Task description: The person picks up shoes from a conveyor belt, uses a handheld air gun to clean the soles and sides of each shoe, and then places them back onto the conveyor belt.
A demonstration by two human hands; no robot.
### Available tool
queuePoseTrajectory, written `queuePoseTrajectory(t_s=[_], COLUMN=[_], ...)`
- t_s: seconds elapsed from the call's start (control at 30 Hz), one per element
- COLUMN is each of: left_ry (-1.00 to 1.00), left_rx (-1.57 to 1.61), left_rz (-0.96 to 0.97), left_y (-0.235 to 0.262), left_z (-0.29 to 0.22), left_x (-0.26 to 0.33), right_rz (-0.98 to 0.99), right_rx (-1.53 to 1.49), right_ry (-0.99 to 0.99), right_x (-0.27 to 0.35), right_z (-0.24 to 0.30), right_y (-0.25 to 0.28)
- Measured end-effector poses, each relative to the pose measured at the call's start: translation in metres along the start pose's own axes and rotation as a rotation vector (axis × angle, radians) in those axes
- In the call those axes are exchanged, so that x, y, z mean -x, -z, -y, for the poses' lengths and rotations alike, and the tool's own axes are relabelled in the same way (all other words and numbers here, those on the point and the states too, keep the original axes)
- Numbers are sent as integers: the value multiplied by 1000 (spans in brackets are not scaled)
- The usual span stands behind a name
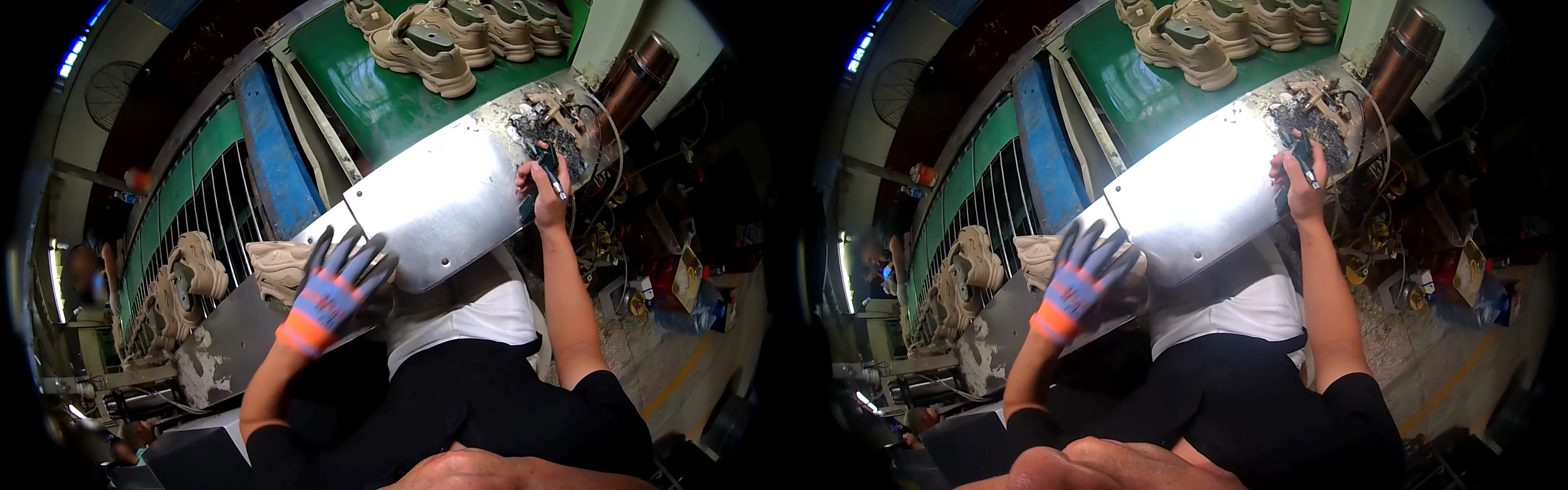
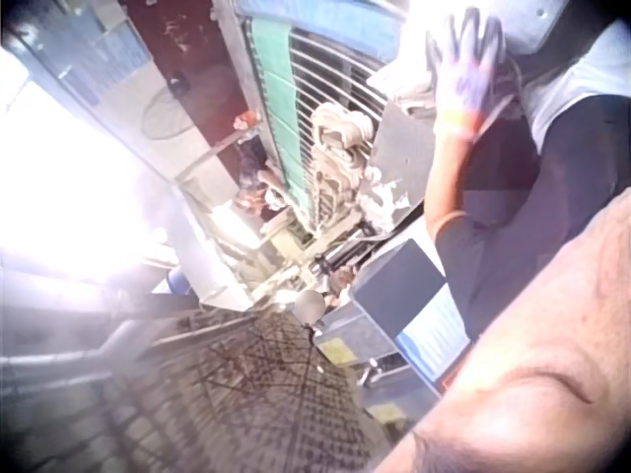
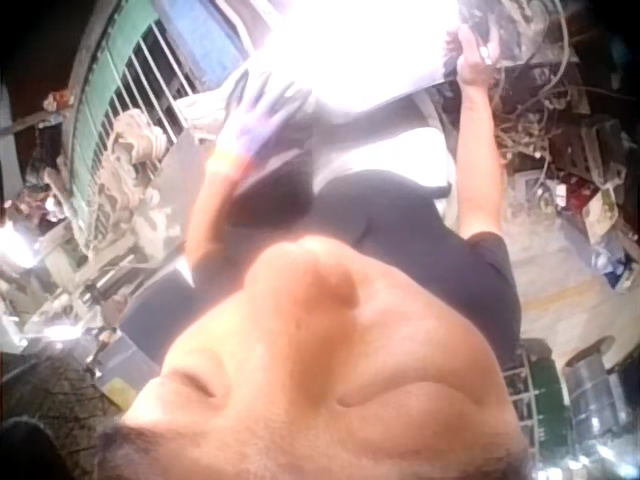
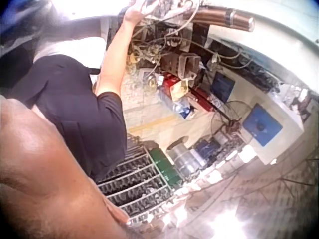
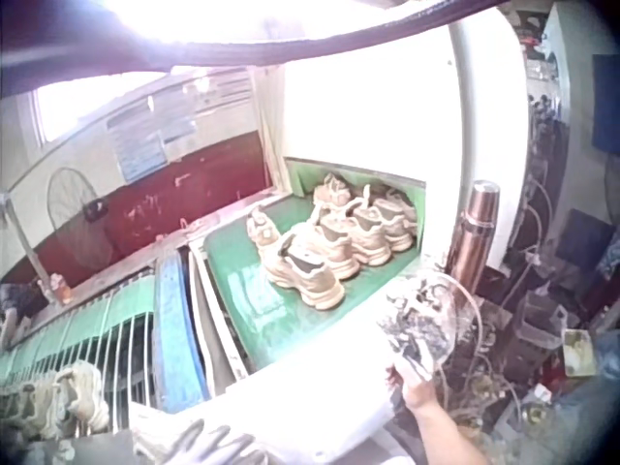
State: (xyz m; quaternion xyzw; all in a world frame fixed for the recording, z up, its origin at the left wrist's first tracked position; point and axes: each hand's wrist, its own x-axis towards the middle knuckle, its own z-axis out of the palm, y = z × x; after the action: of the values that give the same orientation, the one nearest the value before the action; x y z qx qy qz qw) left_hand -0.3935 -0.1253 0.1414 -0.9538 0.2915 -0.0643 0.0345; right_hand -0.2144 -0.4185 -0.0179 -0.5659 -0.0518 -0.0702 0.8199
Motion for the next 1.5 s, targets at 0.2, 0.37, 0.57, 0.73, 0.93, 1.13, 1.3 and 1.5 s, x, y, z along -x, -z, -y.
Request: queuePoseTrajectory(t_s=[0.2, 0.37, 0.57, 0.73, 0.93, 1.13, 1.3, 1.5], left_ry=[-58, 198, 414, 292, 254, 211, 315, 305], left_rx=[10, 35, 486, 598, 712, 728, 935, 948], left_rz=[172, -471, -1174, -843, -839, -808, -798, -841], left_y=[-40, 36, 29, 28, 31, 31, 23, 9], left_z=[28, 42, 50, 61, 71, 79, 92, 110], left_x=[-26, 37, 75, 52, 32, 23, 23, 32], right_rz=[14, -5, -189, -35, 588, 932, 857, 789], right_rx=[-54, -66, -69, -1, -90, -17, -1, -186], right_ry=[15, 50, 62, -298, -201, 343, 288, 118], right_x=[-3, -3, -4, 36, 110, 82, 70, 93], right_z=[-1, -6, -10, 26, 74, 121, 108, 62], right_y=[7, -1, 0, -24, -92, -172, -207, -186])
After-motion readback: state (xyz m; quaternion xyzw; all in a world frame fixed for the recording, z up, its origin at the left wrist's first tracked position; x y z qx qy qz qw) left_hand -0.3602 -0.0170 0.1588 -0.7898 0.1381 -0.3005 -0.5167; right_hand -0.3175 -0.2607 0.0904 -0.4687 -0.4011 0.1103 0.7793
